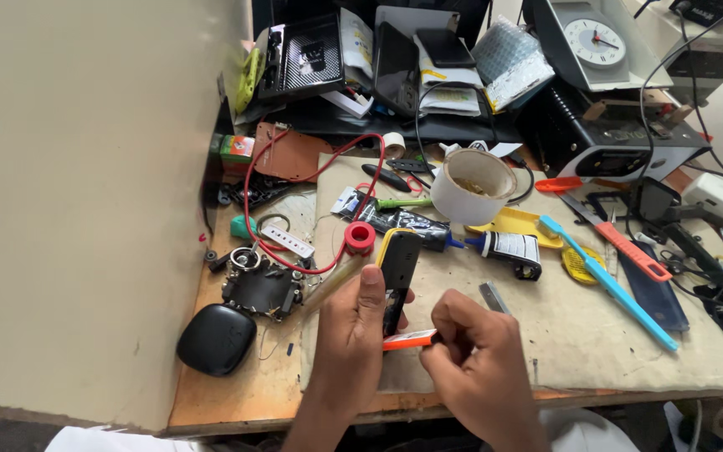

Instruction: The person repairs a feature phone at a cluttered workbench: they handle a keypad membrane, press buttons and test a black phone, then fit the keypad into a yellow replacement housing, snap the housing together, and power the reassembled yellow phone on, pressing keys and checking the screen.

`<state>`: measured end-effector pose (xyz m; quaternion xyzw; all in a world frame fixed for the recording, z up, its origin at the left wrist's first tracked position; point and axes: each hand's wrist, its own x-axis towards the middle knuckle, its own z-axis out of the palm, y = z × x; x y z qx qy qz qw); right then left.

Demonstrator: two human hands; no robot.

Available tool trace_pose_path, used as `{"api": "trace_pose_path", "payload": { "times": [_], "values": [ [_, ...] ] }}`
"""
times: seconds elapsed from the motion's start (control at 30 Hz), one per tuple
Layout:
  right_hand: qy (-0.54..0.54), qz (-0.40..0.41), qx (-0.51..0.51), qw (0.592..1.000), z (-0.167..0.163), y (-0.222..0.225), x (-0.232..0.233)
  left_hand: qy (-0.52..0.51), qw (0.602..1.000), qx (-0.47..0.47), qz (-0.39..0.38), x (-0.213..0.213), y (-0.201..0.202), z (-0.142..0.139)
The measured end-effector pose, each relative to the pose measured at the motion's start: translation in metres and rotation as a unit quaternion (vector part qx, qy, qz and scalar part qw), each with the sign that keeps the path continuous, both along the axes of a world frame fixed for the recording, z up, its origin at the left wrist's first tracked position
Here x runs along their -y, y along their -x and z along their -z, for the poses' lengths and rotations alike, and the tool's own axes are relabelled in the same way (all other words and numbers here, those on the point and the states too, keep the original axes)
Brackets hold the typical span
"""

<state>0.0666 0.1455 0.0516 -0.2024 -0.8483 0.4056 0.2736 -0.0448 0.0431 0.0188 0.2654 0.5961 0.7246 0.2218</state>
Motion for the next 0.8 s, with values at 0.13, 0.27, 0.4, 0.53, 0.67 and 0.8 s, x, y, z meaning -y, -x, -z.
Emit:
{"api": "trace_pose_path", "payload": {
  "times": [0.13, 0.27, 0.4, 0.53, 0.67, 0.8],
  "values": [
    [-0.104, -0.113, -0.087, 0.984, -0.012, -0.012, -0.005, 0.006, 1.000, -0.008, 0.013, 0.001, -0.001, 0.001],
    [-0.043, -0.123, -0.083, 0.988, -0.011, -0.008, -0.005, 0.006, 0.998, -0.063, -0.009, 0.003, -0.001, 0.001],
    [-0.049, -0.078, -0.070, 0.993, -0.001, -0.003, -0.001, 0.003, 0.998, -0.056, -0.005, 0.004, -0.002, 0.002],
    [-0.076, -0.090, -0.131, 0.984, 0.005, -0.001, 0.006, -0.012, 1.000, -0.022, 0.003, 0.003, -0.002, 0.003],
    [-0.145, -0.049, -0.118, 0.981, 0.007, 0.002, 0.016, -0.061, 0.997, 0.033, 0.036, 0.003, -0.001, 0.004],
    [-0.146, -0.060, -0.106, 0.982, 0.006, 0.004, 0.020, -0.049, 0.998, 0.029, 0.029, 0.004, 0.000, 0.005]
  ]
}}
